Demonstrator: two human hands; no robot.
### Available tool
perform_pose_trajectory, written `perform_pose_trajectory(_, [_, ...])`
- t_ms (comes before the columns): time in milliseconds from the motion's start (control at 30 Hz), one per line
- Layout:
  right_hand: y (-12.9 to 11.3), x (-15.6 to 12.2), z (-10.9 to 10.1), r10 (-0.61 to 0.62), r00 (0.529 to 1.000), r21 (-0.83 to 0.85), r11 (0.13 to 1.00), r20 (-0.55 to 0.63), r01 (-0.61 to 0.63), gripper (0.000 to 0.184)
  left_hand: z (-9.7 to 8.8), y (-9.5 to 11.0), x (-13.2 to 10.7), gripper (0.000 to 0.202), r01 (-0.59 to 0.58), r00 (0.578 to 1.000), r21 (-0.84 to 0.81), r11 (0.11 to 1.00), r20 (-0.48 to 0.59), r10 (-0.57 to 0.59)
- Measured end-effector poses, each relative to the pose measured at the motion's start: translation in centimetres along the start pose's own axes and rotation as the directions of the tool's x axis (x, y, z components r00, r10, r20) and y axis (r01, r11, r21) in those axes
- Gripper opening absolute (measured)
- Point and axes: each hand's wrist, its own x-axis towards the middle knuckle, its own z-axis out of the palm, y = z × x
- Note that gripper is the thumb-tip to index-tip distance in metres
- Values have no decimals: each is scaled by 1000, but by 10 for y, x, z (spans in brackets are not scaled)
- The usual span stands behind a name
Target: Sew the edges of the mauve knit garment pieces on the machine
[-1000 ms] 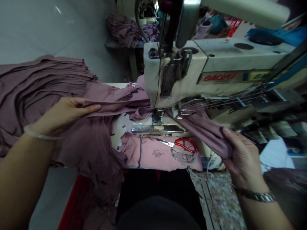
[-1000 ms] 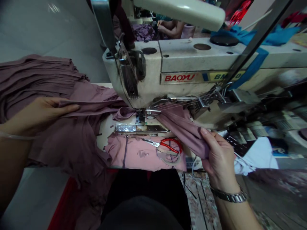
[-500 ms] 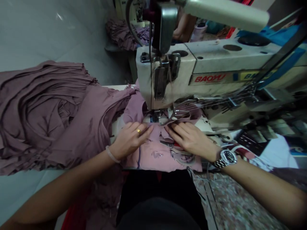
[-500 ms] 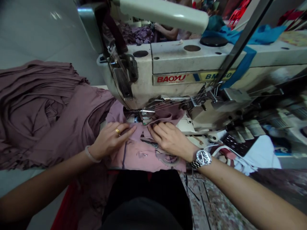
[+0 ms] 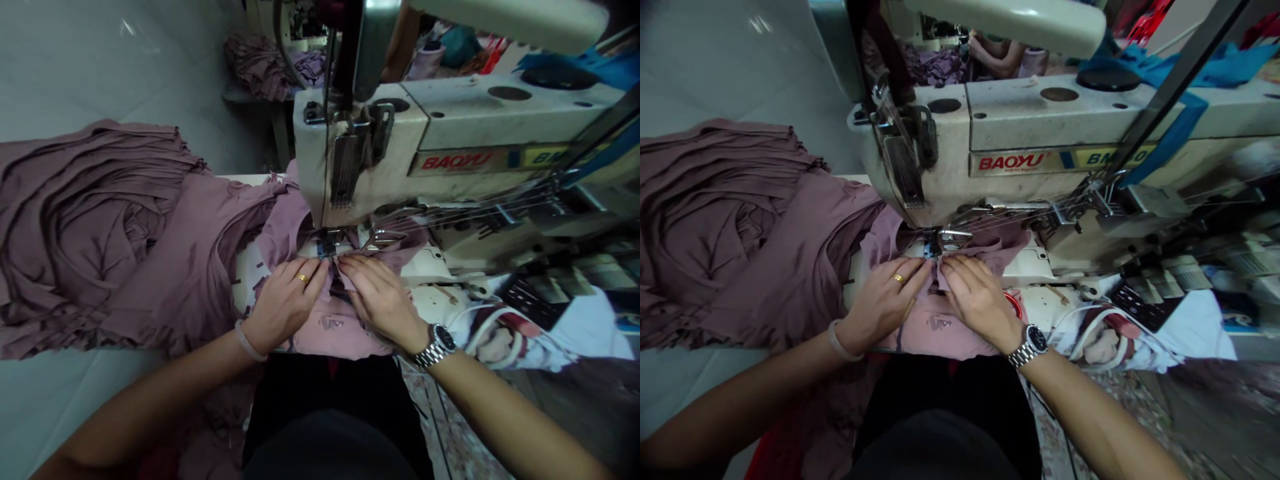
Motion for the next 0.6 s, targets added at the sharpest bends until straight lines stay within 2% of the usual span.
perform_pose_trajectory(100, [-6, -3, 5, 107, 993, 111, 989, -52, -101, 36, 1, 2, -1, 41, 29, 999, 3, 1000, 22, -29])
perform_pose_trajectory(300, [-12, -6, 8, -15, 1000, -5, 1000, -2, 15, 39, 6, 4, 0, 39, 38, 999, -13, 999, 0, -38])
perform_pose_trajectory(433, [-13, -3, 8, -76, 997, -117, 990, 19, 78, 33, 6, 6, 1, 37, 55, 998, -26, 998, -10, -55])
perform_pose_trajectory(600, [-16, 1, 3, -80, 995, -157, 984, 57, 88, 32, 5, 4, 0, 42, 57, 998, -56, 997, 9, -56])
